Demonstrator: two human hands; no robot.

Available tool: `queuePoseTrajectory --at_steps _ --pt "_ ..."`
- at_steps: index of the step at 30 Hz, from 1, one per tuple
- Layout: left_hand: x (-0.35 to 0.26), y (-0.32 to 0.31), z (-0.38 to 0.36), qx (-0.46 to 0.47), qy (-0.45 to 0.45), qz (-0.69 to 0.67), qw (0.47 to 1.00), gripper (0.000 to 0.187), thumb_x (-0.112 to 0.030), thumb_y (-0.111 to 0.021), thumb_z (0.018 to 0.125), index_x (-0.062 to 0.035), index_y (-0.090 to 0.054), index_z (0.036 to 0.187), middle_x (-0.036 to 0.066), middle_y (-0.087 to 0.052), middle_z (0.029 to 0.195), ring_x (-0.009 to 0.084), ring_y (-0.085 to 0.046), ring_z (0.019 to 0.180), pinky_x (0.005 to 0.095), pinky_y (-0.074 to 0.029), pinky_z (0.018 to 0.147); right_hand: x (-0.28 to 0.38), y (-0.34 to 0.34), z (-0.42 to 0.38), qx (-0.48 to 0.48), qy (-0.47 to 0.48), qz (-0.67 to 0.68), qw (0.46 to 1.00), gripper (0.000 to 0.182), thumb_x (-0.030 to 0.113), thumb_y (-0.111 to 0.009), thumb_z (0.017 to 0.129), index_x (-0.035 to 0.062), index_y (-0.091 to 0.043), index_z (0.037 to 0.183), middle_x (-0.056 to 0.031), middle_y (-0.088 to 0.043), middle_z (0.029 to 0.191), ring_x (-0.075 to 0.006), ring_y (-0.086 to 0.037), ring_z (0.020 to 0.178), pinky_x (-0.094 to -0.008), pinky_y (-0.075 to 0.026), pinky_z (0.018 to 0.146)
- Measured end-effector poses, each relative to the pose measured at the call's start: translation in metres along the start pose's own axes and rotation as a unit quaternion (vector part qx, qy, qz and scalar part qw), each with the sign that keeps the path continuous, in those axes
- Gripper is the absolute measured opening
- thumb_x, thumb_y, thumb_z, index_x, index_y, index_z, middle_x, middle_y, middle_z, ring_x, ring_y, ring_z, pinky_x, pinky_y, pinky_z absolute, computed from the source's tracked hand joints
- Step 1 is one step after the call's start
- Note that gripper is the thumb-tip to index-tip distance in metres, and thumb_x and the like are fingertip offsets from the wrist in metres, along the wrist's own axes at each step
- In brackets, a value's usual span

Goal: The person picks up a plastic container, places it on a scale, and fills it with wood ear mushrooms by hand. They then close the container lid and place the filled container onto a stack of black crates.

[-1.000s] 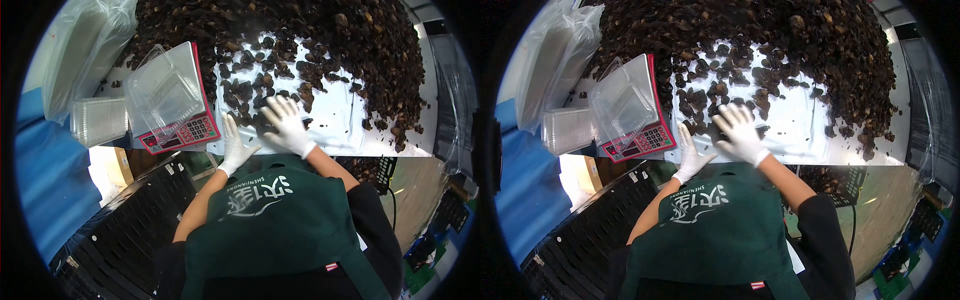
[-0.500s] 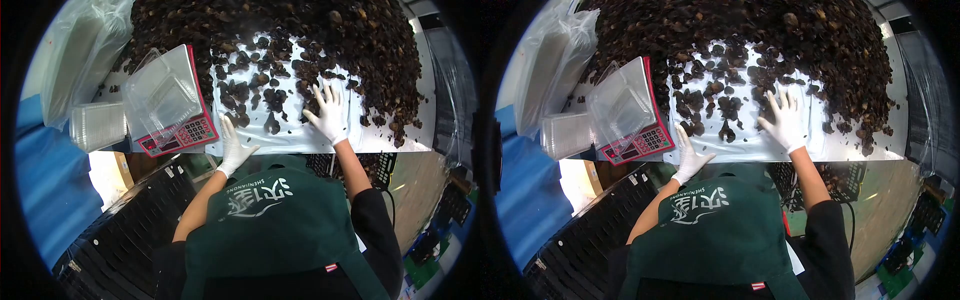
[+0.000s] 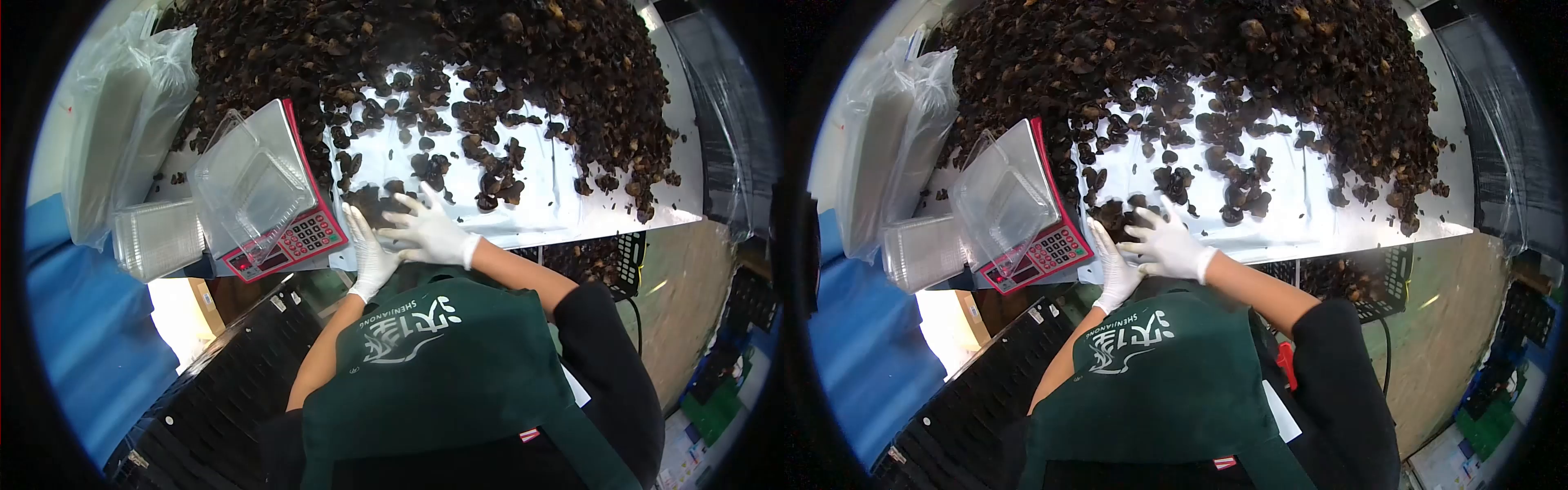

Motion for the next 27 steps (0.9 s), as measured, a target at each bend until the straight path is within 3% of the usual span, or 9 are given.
queuePoseTrajectory --at_steps 3,5,9,11,14,20,23,26,27 --pt "-0.013 0.010 0.002 0.009 0.006 -0.006 1.000 0.141 -0.034 -0.090 0.060 0.0063 0.011 0.150 0.035 0.006 0.156 0.0467 0.003 0.147 0.0499 -0.006 0.120 -0.047 0.037 -0.017 -0.146 0.001 -0.055 0.988 0.029 0.032 -0.072 0.080 0.0187 -0.071 0.106 -0.0013 -0.067 0.111 -0.0268 -0.054 0.121 -0.0649 -0.015 0.114" --pt "-0.014 0.011 0.003 0.026 0.018 -0.009 0.999 0.141 -0.034 -0.090 0.061 0.0069 0.011 0.150 0.034 0.006 0.156 0.0456 0.003 0.148 0.0484 -0.006 0.121 -0.085 0.101 -0.009 -0.297 -0.185 -0.042 0.936 0.032 0.021 -0.072 0.078 0.0104 -0.069 0.108 -0.0079 -0.067 0.105 -0.0302 -0.058 0.108 -0.0492 -0.034 0.104" --pt "-0.013 0.011 0.002 0.029 0.023 -0.003 0.999 0.142 -0.036 -0.090 0.061 0.0067 0.011 0.150 0.034 0.007 0.156 0.0451 0.004 0.148 0.0474 -0.006 0.121 -0.193 0.123 -0.024 -0.284 -0.435 -0.306 0.798 0.072 0.051 -0.070 0.082 0.0172 -0.050 0.142 -0.0233 -0.045 0.143 -0.0388 -0.044 0.128 -0.0495 -0.029 0.110" --pt "-0.012 0.011 0.002 0.030 0.021 0.000 0.999 0.141 -0.037 -0.090 0.061 0.0067 0.012 0.150 0.034 0.007 0.157 0.0452 0.004 0.148 0.0475 -0.006 0.121 -0.190 0.115 -0.017 -0.151 -0.447 -0.216 0.855 0.077 0.059 -0.066 0.082 0.0243 -0.043 0.147 -0.0233 -0.032 0.154 -0.0421 -0.030 0.141 -0.0585 -0.019 0.115" --pt "-0.013 0.011 0.002 0.027 0.016 -0.005 0.999 0.141 -0.037 -0.089 0.062 0.0064 0.012 0.150 0.033 0.008 0.157 0.0452 0.004 0.148 0.0477 -0.006 0.121 -0.138 0.070 0.003 -0.175 -0.278 -0.230 0.916 0.068 0.051 -0.073 0.074 0.0237 -0.056 0.135 -0.0189 -0.041 0.146 -0.0391 -0.029 0.139 -0.0626 -0.013 0.114" --pt "0.004 -0.002 -0.002 0.014 0.001 0.006 1.000 0.140 -0.034 -0.090 0.062 0.0058 0.011 0.150 0.033 0.008 0.157 0.0451 0.004 0.148 0.0483 -0.005 0.121 0.005 -0.003 0.012 0.045 -0.135 -0.054 0.988 0.076 0.043 -0.072 0.075 0.0196 -0.047 0.143 -0.0154 -0.034 0.154 -0.0444 -0.025 0.142 -0.0619 -0.015 0.115" --pt "-0.001 0.002 -0.001 0.012 -0.007 0.021 1.000 0.140 -0.033 -0.090 0.061 0.0058 0.011 0.150 0.033 0.008 0.157 0.0449 0.005 0.148 0.0485 -0.005 0.121 0.014 0.003 -0.003 -0.056 -0.076 0.027 0.995 0.055 0.036 -0.072 0.079 0.0161 -0.061 0.129 -0.0120 -0.055 0.137 -0.0356 -0.042 0.134 -0.0563 -0.026 0.113" --pt "-0.013 0.011 0.002 0.031 0.017 -0.009 0.999 0.140 -0.035 -0.090 0.062 0.0061 0.010 0.150 0.033 0.008 0.157 0.0448 0.004 0.148 0.0479 -0.005 0.121 -0.028 0.062 -0.024 -0.246 -0.117 0.023 0.962 0.032 0.017 -0.072 0.080 0.0064 -0.069 0.111 -0.0124 -0.068 0.113 -0.0290 -0.063 0.104 -0.0371 -0.048 0.093" --pt "-0.013 0.010 0.002 0.031 0.018 -0.010 0.999 0.140 -0.035 -0.090 0.062 0.0061 0.010 0.150 0.033 0.008 0.157 0.0448 0.004 0.148 0.0479 -0.005 0.121 -0.049 0.085 -0.033 -0.250 -0.220 0.080 0.939 0.033 0.016 -0.071 0.082 0.0053 -0.067 0.113 -0.0139 -0.068 0.113 -0.0304 -0.062 0.107 -0.0384 -0.048 0.095"
Point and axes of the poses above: each hand's wrist, its own z-axis towards the middle knuckle, its own y-axis out of the back of the hand, x = y × z, the point moved 3 cm from there along z, towards the middle knuckle
